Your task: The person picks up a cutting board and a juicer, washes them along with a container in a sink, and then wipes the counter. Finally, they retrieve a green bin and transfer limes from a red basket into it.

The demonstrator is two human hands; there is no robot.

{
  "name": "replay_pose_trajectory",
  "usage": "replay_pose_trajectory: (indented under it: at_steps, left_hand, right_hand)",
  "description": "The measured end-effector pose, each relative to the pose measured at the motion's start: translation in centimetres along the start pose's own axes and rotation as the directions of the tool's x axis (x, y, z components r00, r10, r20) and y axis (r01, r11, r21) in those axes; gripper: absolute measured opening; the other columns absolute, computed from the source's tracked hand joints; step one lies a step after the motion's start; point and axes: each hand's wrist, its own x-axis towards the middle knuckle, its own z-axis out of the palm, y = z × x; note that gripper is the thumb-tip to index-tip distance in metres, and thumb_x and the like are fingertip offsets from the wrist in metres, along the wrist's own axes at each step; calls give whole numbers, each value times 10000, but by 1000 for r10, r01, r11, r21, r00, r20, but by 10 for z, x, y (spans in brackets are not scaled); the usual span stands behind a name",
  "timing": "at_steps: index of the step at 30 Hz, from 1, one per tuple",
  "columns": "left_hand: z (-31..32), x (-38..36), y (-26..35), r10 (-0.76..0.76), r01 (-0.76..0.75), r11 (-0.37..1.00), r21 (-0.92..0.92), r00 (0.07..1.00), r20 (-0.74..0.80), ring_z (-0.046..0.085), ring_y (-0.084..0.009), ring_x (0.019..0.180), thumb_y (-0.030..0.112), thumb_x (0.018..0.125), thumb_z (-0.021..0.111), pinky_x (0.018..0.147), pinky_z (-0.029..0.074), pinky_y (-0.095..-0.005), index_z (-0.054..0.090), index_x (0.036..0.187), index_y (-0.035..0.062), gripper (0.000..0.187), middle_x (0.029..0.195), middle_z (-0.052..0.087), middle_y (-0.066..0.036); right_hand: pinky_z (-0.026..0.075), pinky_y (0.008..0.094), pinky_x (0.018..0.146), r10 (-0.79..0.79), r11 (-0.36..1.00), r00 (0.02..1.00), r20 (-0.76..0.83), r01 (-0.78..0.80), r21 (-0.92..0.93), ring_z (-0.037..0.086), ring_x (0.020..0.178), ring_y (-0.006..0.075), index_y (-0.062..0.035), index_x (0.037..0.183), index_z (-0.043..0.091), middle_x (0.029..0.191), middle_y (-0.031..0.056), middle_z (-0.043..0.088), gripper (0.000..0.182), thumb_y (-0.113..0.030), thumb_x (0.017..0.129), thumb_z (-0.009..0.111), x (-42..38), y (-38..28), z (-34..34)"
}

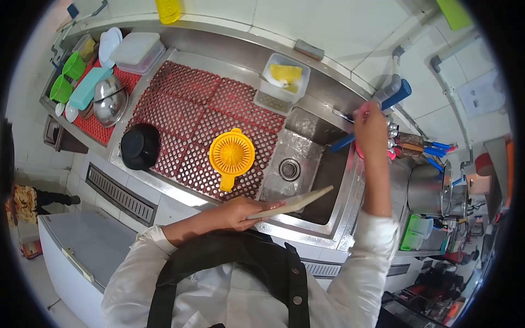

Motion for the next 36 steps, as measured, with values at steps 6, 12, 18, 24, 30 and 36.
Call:
replay_pose_trajectory:
  at_steps: [6,12,18,24,30,36]
  left_hand:
    - [-50,-49,24,87,-72,992,-102,985,151,543,-289,986,-17,731,504,799,453,-350,425,1213,42,491,1218,460,-102]
    - [-106,-101,74,-232,278,955,-103,918,322,497,-290,1049,16,685,466,849,430,-335,429,1222,84,543,1217,457,-116]
    - [-116,-120,96,-154,164,980,-108,983,97,568,-293,951,97,702,495,754,469,-294,543,1092,19,401,1094,537,-184]
    - [-96,-122,76,-51,112,936,335,981,-185,524,-229,485,252,657,648,485,388,-292,606,881,-3,342,575,534,-122]
    - [6,-16,98,311,-332,919,215,942,124,581,-269,593,93,661,602,573,443,-297,583,922,-20,285,758,594,-192]
    - [216,65,138,428,-548,835,37,692,582,537,-278,1001,-111,577,442,876,434,-360,536,1062,-5,504,1070,547,-173]
  right_hand:
    - [489,288,713,-177,467,279,944,-820,331,576,789,177,11,940,570,863,98,591,236,-175,836,469,-101,15,136]
    - [394,348,879,-450,16,85,889,-995,103,508,961,186,-8,1107,475,1088,94,518,318,-213,863,475,-191,-71,218]
    - [433,266,658,-242,4,435,867,-893,449,550,825,133,-61,1079,510,938,29,585,278,-207,842,497,-226,-105,254]
    - [436,245,621,45,65,793,608,-610,790,543,721,118,-37,1013,454,832,59,573,254,-249,899,372,-258,-41,222]
    - [437,243,675,491,80,771,406,-504,860,542,742,108,-27,1081,436,869,48,540,268,-208,903,349,-359,62,68]
    - [481,258,637,955,152,298,-13,-447,881,561,707,149,10,1089,411,904,87,518,267,-163,894,353,-550,163,-105]
